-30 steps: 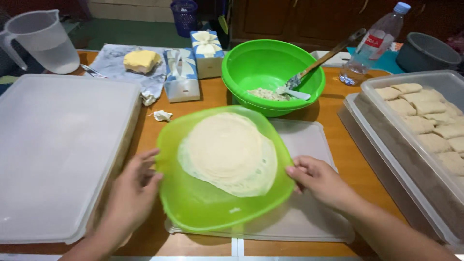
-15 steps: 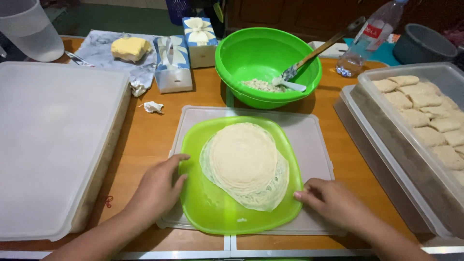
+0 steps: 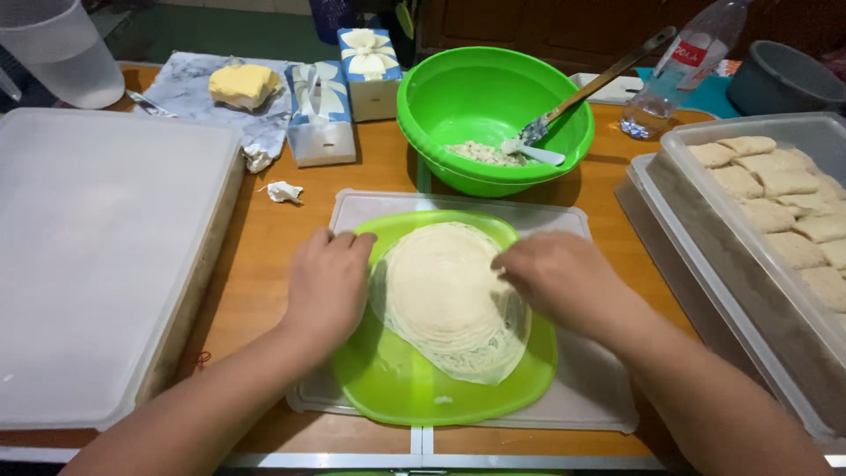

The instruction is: Separating and arranging pastry skins on a flat surface.

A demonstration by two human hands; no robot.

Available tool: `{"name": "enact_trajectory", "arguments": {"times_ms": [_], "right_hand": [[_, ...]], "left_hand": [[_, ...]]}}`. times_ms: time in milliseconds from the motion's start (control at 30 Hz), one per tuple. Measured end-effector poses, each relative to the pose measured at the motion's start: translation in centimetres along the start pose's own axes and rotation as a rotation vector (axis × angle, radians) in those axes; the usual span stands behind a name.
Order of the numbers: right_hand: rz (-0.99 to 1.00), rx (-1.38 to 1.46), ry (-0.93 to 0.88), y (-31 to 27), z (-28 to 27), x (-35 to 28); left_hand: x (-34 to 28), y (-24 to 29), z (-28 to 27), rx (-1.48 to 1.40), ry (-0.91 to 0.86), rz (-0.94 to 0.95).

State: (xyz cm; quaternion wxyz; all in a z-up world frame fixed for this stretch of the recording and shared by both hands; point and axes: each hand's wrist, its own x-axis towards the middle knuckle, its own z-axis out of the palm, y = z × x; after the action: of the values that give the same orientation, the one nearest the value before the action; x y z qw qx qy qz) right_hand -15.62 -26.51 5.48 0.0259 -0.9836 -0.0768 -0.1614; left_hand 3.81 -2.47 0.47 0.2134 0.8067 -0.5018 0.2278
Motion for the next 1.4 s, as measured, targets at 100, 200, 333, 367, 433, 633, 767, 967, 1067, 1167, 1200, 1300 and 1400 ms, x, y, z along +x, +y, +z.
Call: {"name": "enact_trajectory", "arguments": {"times_ms": [100, 200, 333, 367, 433, 633, 767, 967, 1067, 1167, 1200, 1300, 1400], "right_hand": [[0.073, 0.001, -0.014, -0.5, -1.1, 2.5], [0.073, 0.068, -0.062, 1.0, -0.1, 3.8], [0.224, 0.142, -0.181, 2.9, 1.1, 3.4], [0.202, 0.149, -0.189, 3.5, 1.3, 3.0], [0.184, 0.160, -0.202, 3.5, 0.8, 2.5], [0.143, 0.229, -0.441, 1.0, -1.1, 2.1], [-0.035, 0.180, -0.507, 0.7, -0.3, 1.9], [-0.030, 0.175, -0.543, 1.3, 0.5, 2.1], [-0.025, 0.188, -0.570, 1.4, 0.6, 2.2], [-0.024, 0.195, -0.583, 1.4, 0.8, 2.4], [-0.019, 0.196, -0.591, 1.4, 0.9, 2.4], [-0.017, 0.216, -0.562, 1.5, 0.8, 2.2], [-0.023, 0.247, -0.522, 2.2, 0.8, 2.1]], "left_hand": [[0.7, 0.3, 0.6, 0.111, -0.123, -0.055], [-0.3, 1.0, 1.6, -0.051, 0.049, -0.001], [-0.2, 1.1, 1.0, -0.164, 0.024, 0.097], [0.0, 1.2, 0.9, -0.238, 0.068, 0.227], [0.2, 1.4, 0.5, -0.316, 0.107, 0.356], [-0.1, 1.6, 0.1, -0.481, -0.081, 0.756], [-0.4, 1.8, 0.3, -0.475, -0.133, 0.728], [-0.3, 1.9, 0.6, -0.523, -0.160, 0.691], [-0.3, 2.0, 0.5, -0.522, -0.147, 0.693], [-0.3, 2.1, 0.4, -0.514, -0.110, 0.671], [-0.4, 2.1, 0.4, -0.506, -0.091, 0.658], [-0.7, 1.8, 0.9, -0.481, -0.113, 0.623], [-0.6, 2.0, 0.8, -0.368, -0.019, 0.344]]}}
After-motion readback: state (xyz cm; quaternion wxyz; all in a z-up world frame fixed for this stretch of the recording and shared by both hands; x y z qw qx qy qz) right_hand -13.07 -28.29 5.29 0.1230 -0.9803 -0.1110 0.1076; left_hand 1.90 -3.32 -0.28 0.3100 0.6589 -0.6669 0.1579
